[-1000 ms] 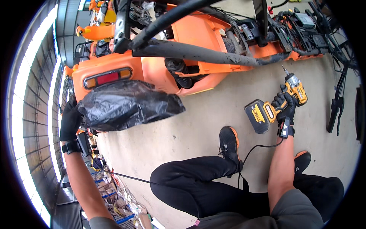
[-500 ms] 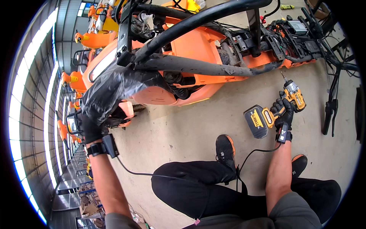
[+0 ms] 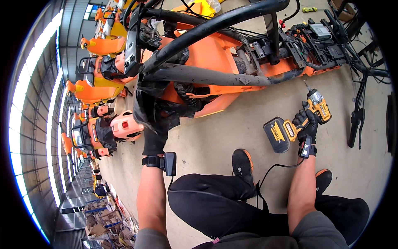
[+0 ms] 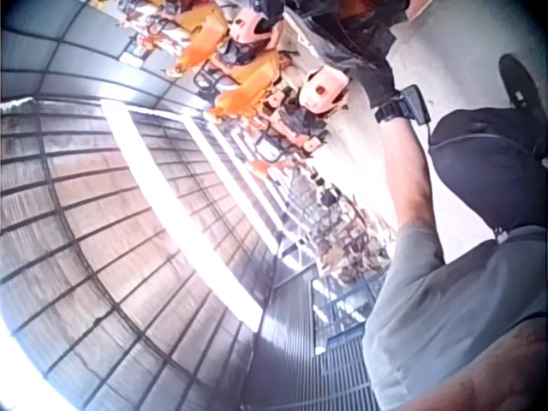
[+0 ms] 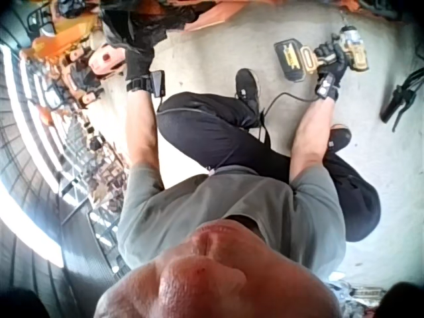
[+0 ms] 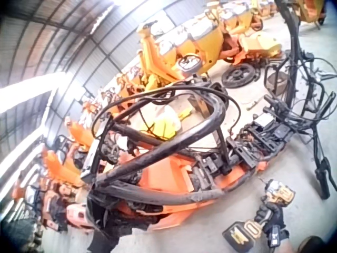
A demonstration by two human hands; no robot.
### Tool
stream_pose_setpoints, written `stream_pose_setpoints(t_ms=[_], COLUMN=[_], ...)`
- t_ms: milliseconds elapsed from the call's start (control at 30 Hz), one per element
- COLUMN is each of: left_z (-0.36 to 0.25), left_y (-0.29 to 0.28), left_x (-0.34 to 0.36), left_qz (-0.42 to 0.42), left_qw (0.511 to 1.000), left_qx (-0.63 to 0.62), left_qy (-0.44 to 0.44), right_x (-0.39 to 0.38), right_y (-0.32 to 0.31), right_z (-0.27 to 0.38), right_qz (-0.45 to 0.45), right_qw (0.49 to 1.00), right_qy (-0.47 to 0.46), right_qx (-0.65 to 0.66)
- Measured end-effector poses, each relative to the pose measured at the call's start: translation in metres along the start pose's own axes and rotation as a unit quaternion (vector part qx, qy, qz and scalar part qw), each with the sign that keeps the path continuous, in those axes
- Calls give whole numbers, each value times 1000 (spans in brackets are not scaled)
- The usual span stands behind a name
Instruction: The person uses a power drill to remove bolts from the chassis of an electric scooter while sitting on the floor. They handle electrical wiring and lift the frame to work on the underside.
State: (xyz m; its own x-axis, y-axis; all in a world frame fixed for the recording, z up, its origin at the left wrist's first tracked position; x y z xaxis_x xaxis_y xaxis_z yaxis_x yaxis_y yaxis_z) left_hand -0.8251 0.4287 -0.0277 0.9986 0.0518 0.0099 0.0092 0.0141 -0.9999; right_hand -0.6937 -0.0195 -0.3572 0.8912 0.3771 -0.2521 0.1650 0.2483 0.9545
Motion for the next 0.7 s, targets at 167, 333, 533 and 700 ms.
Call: stream_pose_setpoints(t_ms=[167,333,533,700], left_z=[18,-5,-67,-135], left_y=[9,-67,-139,-132], left_x=[-4,-6,34,52], left_qz=[35,-30,-158,-86], left_qw=[958,998,929,993], left_qx=[-277,34,-322,-53], left_qy=[-70,33,-88,54], right_x=[0,0,2,2], right_y=[1,-1,-1,7], right_z=[-2,-4,1,-5], right_qz=[4,-8,14,25], right_qw=[1000,1000,1000,999], right_qy=[5,10,9,15], right_qx=[14,8,5,22])
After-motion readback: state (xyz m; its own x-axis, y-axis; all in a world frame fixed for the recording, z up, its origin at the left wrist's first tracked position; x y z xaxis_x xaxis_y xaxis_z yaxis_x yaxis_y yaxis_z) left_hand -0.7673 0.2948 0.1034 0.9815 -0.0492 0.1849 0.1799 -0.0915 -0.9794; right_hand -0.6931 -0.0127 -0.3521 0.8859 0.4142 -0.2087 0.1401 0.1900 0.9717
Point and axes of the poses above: each hand's wrist, its own x-axis towards the middle knuckle, its own y-axis out of the palm, z = x × y, the point moved 8 cm from there along x, towards the middle knuckle, and after that the axes turned 9 degrees about z, right-handed, at the moved point
